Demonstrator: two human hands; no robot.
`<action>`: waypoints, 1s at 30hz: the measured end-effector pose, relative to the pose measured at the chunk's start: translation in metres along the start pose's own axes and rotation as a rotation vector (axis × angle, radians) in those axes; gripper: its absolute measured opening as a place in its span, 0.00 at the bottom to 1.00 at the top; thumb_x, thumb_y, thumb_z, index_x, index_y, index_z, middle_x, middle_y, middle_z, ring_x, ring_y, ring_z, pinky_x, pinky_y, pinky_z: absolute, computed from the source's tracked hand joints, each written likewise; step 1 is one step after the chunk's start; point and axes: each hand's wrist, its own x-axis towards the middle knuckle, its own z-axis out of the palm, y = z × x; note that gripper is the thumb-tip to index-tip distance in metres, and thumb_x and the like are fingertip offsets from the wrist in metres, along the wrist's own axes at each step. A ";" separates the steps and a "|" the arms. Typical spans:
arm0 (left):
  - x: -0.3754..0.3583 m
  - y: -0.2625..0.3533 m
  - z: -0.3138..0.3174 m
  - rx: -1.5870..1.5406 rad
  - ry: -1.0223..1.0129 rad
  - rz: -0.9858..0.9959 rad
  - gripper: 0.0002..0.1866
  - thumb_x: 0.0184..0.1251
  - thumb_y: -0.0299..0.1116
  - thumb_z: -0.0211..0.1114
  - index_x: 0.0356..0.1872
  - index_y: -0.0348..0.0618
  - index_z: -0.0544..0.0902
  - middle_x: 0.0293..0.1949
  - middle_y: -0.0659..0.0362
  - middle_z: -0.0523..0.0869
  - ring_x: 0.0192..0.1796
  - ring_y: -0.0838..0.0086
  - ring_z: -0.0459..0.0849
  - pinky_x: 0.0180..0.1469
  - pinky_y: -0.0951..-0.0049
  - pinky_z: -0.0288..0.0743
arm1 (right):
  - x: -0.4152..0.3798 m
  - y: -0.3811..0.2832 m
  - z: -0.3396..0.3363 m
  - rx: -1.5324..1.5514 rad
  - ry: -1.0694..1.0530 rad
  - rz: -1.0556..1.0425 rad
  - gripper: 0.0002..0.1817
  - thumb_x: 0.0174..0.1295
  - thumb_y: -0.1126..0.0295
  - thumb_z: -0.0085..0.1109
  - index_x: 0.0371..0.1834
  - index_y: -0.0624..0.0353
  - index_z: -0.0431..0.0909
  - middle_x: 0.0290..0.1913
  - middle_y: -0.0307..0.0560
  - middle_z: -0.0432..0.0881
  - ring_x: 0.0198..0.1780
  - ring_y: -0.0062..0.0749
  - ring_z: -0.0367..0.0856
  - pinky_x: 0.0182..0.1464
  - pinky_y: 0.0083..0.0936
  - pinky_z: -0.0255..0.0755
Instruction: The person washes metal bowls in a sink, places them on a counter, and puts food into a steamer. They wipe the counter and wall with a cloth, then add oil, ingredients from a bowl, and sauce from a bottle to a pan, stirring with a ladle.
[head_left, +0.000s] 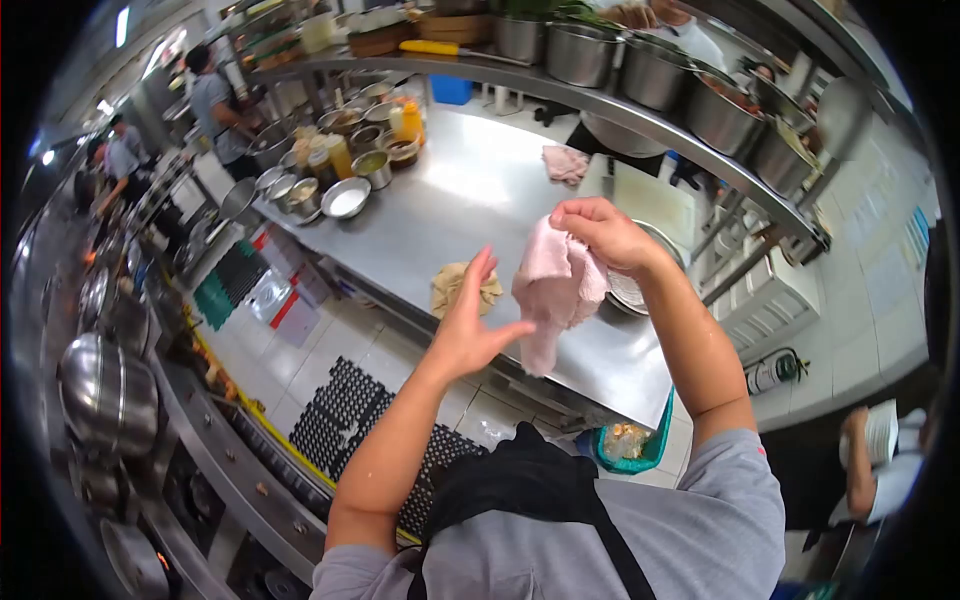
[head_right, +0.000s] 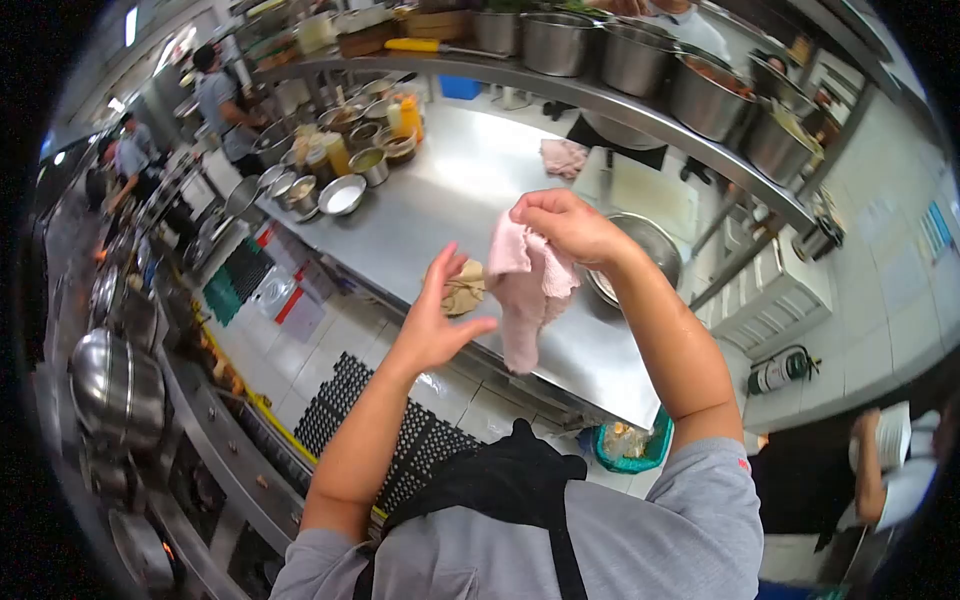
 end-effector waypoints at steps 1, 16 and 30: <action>0.016 0.006 0.006 -0.029 0.015 0.090 0.40 0.56 0.34 0.75 0.69 0.41 0.65 0.60 0.47 0.78 0.62 0.61 0.78 0.62 0.62 0.72 | -0.007 -0.007 0.001 -0.042 -0.084 0.018 0.09 0.72 0.66 0.54 0.38 0.58 0.80 0.33 0.30 0.78 0.36 0.12 0.74 0.37 0.16 0.69; 0.115 0.020 0.077 -0.497 -0.348 -0.112 0.10 0.74 0.35 0.61 0.39 0.38 0.82 0.26 0.68 0.78 0.28 0.83 0.71 0.30 0.76 0.67 | -0.140 -0.038 -0.031 -0.547 0.430 0.160 0.11 0.64 0.65 0.66 0.42 0.63 0.82 0.32 0.37 0.82 0.37 0.15 0.75 0.39 0.22 0.73; 0.069 -0.027 0.093 -0.459 -0.593 -0.177 0.11 0.68 0.35 0.66 0.45 0.39 0.83 0.40 0.55 0.88 0.43 0.70 0.87 0.46 0.69 0.80 | -0.141 -0.006 -0.064 0.002 0.336 0.067 0.15 0.56 0.71 0.70 0.44 0.62 0.76 0.40 0.41 0.81 0.45 0.22 0.79 0.47 0.23 0.75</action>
